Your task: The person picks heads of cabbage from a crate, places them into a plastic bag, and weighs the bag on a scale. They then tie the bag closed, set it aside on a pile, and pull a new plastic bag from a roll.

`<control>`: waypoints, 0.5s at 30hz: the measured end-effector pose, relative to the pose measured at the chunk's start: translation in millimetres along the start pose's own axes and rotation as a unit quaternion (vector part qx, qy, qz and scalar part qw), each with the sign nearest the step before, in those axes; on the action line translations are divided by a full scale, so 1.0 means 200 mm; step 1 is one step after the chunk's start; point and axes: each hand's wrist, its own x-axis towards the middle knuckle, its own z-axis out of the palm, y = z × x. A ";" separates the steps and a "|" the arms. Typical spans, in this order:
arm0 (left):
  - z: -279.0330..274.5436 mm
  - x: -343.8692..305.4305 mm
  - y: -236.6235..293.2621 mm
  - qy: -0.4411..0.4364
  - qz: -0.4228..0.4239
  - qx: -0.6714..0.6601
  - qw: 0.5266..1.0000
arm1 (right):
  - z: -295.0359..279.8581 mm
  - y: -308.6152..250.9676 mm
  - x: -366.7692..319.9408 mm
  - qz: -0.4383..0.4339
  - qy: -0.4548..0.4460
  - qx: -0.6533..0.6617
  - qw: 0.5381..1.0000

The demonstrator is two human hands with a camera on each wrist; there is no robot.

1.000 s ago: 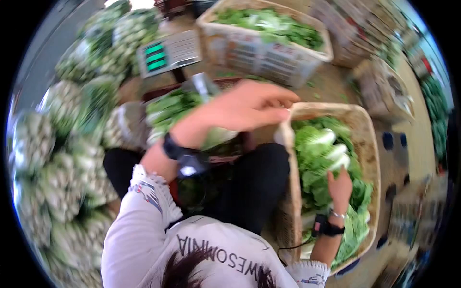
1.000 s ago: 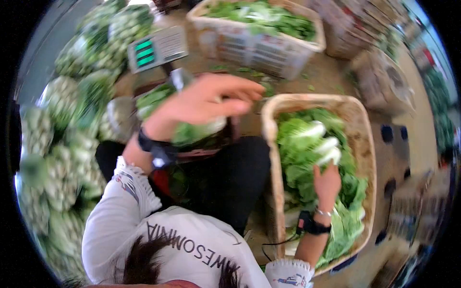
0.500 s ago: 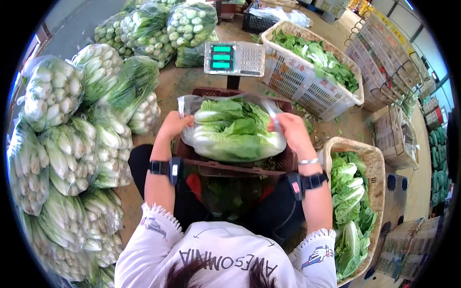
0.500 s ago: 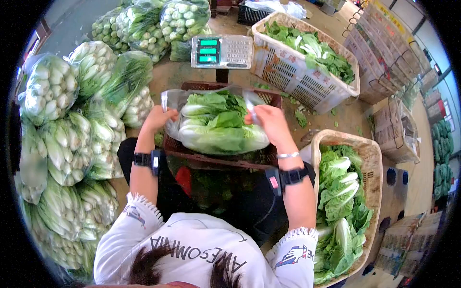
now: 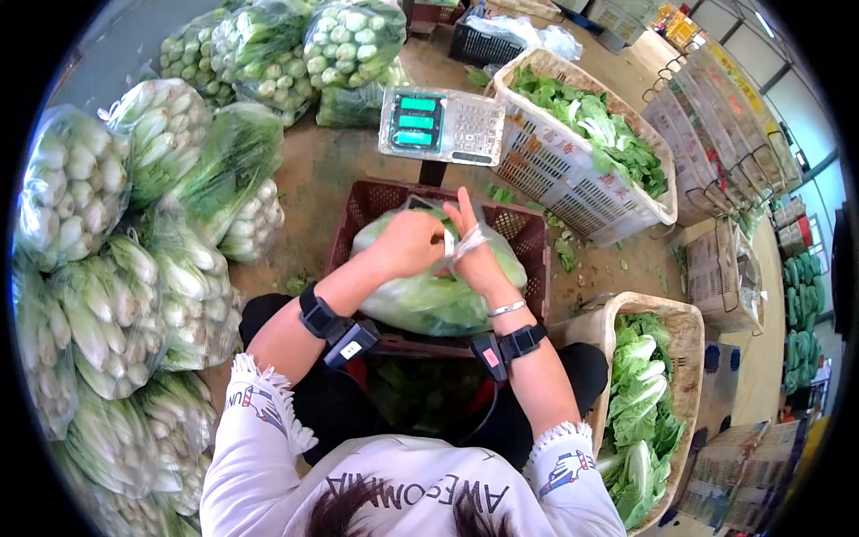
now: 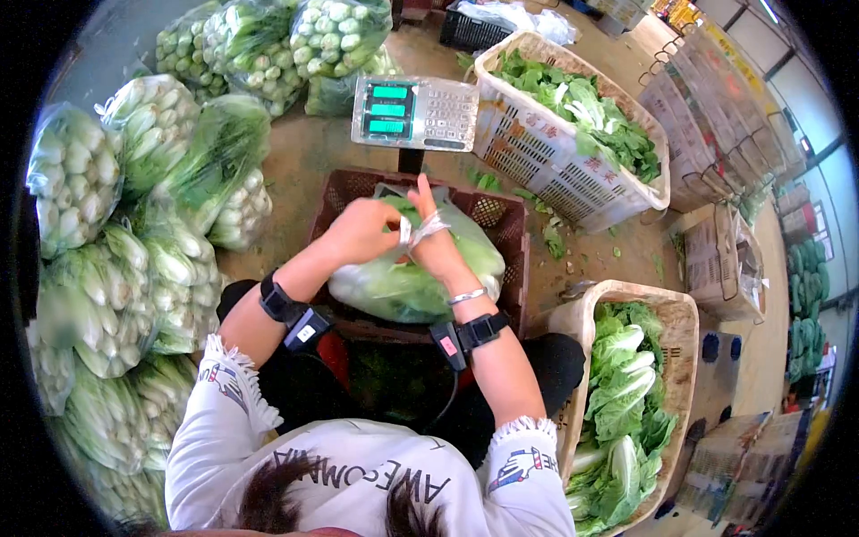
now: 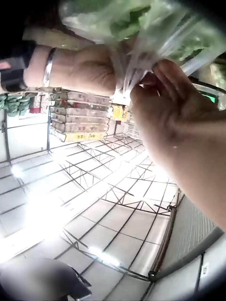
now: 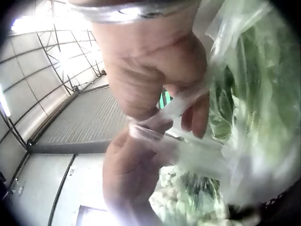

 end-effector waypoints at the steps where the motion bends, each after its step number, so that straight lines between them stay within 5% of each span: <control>1: -0.02 0.01 -0.01 -0.004 -0.018 0.005 1.000 | 0.01 0.05 0.03 -0.090 -0.034 -0.088 0.992; 2: -0.01 0.02 0.02 -0.042 -0.071 0.036 0.996 | 0.00 0.08 0.07 -0.180 -0.070 -0.174 0.966; 6: 0.03 0.01 -0.04 -0.071 -0.047 -0.009 0.996 | -0.08 0.13 0.09 -0.098 -0.179 -0.114 0.972; 9: 0.00 -0.01 0.05 -0.047 0.006 0.040 0.998 | -0.05 0.12 0.06 -0.143 -0.121 -0.157 0.970; 10: 0.09 0.03 -0.05 0.027 0.031 0.033 0.999 | -0.05 0.12 0.05 -0.142 -0.120 -0.158 0.970; 12: 0.00 0.05 -0.07 -0.002 0.026 0.030 0.999 | -0.07 0.13 0.04 -0.116 -0.048 -0.440 0.889; 15: 0.05 0.04 -0.11 -0.022 0.087 0.039 0.995 | -0.11 0.06 -0.01 -0.058 -0.028 -0.503 0.862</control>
